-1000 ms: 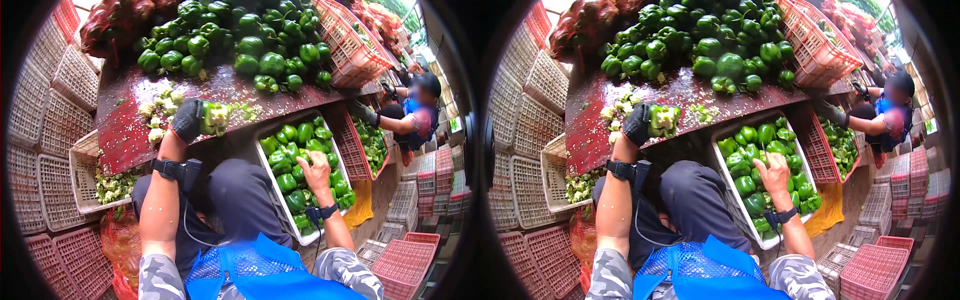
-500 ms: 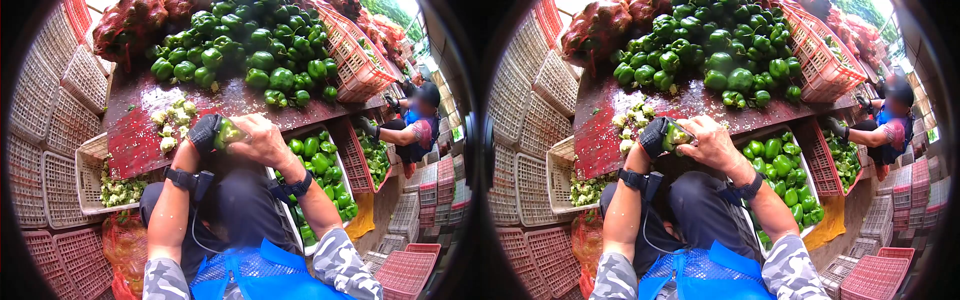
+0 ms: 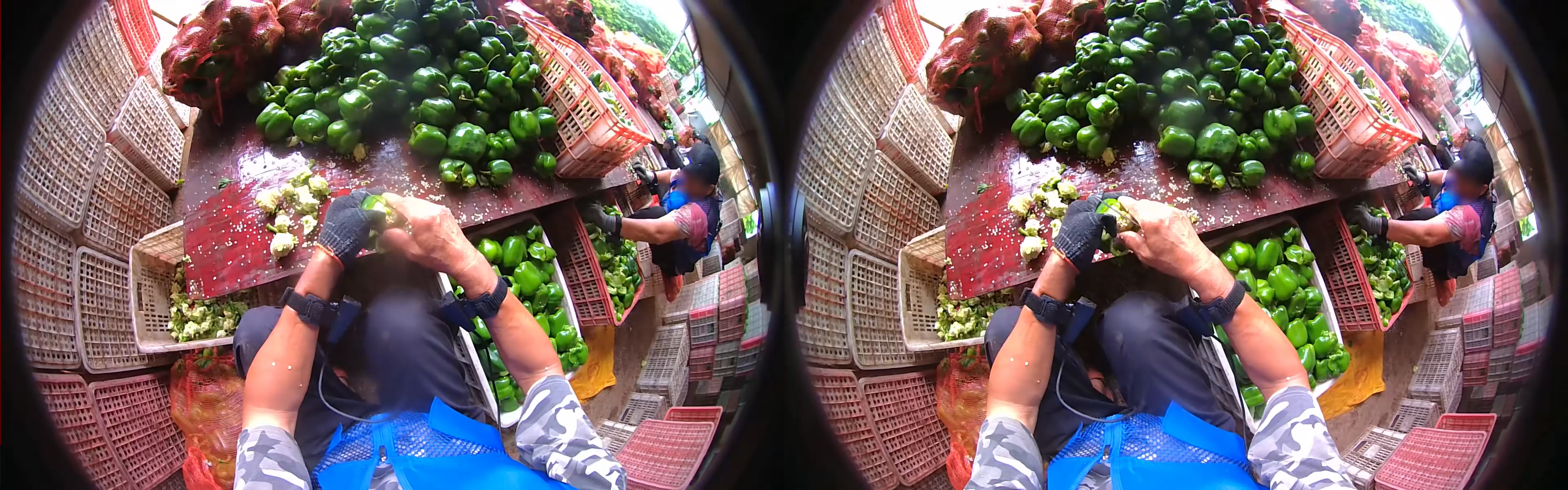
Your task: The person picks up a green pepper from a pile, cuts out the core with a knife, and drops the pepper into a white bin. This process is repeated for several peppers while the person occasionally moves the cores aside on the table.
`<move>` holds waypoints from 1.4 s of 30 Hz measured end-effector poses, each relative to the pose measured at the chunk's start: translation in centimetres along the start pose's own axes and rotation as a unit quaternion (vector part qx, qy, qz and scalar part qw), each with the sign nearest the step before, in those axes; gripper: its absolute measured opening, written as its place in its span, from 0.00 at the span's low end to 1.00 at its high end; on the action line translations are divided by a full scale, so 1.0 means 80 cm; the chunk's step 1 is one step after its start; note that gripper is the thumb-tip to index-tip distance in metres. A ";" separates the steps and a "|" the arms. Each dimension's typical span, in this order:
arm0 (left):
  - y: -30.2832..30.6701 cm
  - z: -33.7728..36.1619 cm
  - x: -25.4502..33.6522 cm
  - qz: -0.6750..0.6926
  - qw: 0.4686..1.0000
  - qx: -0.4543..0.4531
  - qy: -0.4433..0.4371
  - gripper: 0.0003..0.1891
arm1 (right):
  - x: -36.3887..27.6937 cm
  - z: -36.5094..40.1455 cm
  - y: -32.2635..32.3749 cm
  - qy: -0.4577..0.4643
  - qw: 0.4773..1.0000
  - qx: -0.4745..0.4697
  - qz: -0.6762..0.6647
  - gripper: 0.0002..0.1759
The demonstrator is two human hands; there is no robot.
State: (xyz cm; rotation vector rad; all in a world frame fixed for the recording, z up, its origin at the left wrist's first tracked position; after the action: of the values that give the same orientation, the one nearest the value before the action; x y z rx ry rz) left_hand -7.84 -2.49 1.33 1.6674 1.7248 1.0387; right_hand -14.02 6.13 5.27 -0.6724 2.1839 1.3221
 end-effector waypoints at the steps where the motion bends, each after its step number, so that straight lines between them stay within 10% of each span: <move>1: 0.010 -0.003 0.001 0.025 1.000 0.013 0.007 0.06 | 0.001 -0.001 0.000 0.001 1.000 0.001 0.000 0.28; 17: 0.014 -0.004 -0.025 0.051 0.981 0.102 0.156 0.07 | 0.013 -0.011 0.005 -0.018 0.997 0.063 -0.034 0.24; 23: -0.007 -0.007 -0.023 -0.028 0.992 -0.070 0.101 0.07 | 0.007 -0.023 0.006 -0.028 0.997 -0.014 -0.077 0.26; 30: -0.011 -0.002 -0.019 -0.023 0.998 -0.040 0.051 0.09 | 0.011 -0.028 -0.012 -0.036 0.988 -0.101 -0.109 0.23; 42: 0.014 -0.011 -0.028 -0.010 0.985 0.048 0.163 0.10 | 0.014 -0.027 -0.007 -0.009 0.996 0.057 -0.061 0.19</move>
State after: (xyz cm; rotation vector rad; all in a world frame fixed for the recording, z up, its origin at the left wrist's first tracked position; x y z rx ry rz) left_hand -7.64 -4.88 2.47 1.6015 2.0231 1.2954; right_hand -14.84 3.81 5.10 -0.7338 2.1499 1.1290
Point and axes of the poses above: each hand's wrist, its own z-axis away from the middle knuckle, its own y-axis out of the back of the hand, x = y × z, the point moved 10 cm from there along -z, towards the middle knuckle, and after that the axes turned 11 degrees about -z, right-handed, at the moved point
